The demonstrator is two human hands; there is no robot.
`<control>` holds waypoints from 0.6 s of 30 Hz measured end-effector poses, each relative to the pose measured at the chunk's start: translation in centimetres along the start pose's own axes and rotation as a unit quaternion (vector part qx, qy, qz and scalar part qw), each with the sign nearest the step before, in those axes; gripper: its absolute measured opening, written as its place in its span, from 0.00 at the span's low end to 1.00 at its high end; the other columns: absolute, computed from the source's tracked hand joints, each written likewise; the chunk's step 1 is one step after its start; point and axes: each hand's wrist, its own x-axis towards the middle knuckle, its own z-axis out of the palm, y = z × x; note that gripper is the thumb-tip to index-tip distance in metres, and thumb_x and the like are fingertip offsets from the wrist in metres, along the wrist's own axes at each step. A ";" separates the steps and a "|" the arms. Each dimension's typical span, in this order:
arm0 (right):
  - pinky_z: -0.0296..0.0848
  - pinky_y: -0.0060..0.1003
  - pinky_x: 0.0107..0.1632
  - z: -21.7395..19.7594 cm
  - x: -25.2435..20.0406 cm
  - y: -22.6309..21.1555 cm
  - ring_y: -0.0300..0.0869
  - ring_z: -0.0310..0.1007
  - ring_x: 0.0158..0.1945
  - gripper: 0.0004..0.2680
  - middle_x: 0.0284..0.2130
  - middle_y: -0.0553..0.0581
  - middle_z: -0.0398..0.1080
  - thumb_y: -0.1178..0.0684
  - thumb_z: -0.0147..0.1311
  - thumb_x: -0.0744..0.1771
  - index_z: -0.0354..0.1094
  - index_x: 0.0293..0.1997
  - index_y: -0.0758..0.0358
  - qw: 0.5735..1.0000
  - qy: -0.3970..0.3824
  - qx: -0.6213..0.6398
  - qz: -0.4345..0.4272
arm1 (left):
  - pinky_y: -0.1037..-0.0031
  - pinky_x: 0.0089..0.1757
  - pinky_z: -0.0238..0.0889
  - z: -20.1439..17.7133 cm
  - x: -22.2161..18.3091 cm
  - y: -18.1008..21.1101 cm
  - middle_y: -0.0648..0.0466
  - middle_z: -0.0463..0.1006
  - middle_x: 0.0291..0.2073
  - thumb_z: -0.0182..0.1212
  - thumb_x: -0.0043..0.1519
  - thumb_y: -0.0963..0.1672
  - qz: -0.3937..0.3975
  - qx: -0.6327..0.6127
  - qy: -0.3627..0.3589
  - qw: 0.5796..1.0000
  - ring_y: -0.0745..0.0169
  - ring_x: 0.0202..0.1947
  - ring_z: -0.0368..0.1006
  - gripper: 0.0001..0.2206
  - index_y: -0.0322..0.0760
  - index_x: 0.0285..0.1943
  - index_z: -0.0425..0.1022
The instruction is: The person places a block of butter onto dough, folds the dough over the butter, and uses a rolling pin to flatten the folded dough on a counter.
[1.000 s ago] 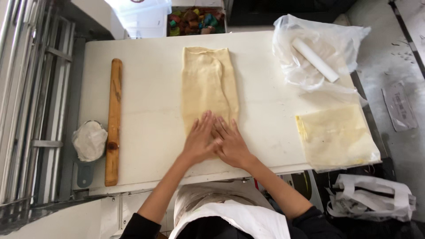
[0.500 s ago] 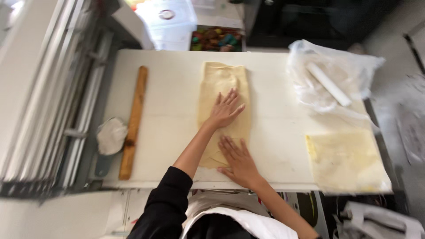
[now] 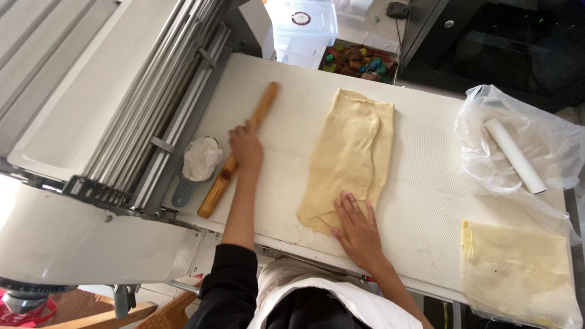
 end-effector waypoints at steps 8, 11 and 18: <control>0.45 0.66 0.73 -7.8 2.8 8.1 0.59 0.54 0.71 0.23 0.65 0.68 0.59 0.46 0.62 0.64 0.64 0.66 0.54 0.954 0.216 -0.206 -0.001 | 0.60 0.51 0.68 -8.6 -9.1 17.6 0.44 0.76 0.50 0.55 0.57 0.38 0.381 -0.348 -0.091 0.852 0.44 0.53 0.71 0.19 0.33 0.60 0.72; 0.61 0.56 0.69 -10.4 2.9 11.2 0.47 0.71 0.59 0.18 0.49 0.53 0.73 0.45 0.65 0.61 0.72 0.56 0.50 0.970 0.105 -0.211 0.065 | 0.59 0.52 0.67 -10.4 -8.4 20.9 0.48 0.75 0.51 0.60 0.63 0.42 0.499 -0.330 -0.145 0.789 0.48 0.53 0.70 0.20 0.33 0.66 0.71; 0.71 0.47 0.53 -6.0 4.1 14.7 0.46 0.74 0.49 0.18 0.43 0.51 0.72 0.36 0.62 0.62 0.72 0.54 0.48 0.983 0.059 -0.092 0.149 | 0.50 0.64 0.54 -6.1 -3.5 12.5 0.49 0.68 0.64 0.66 0.61 0.53 0.345 -0.252 -0.155 0.891 0.47 0.67 0.62 0.26 0.40 0.63 0.69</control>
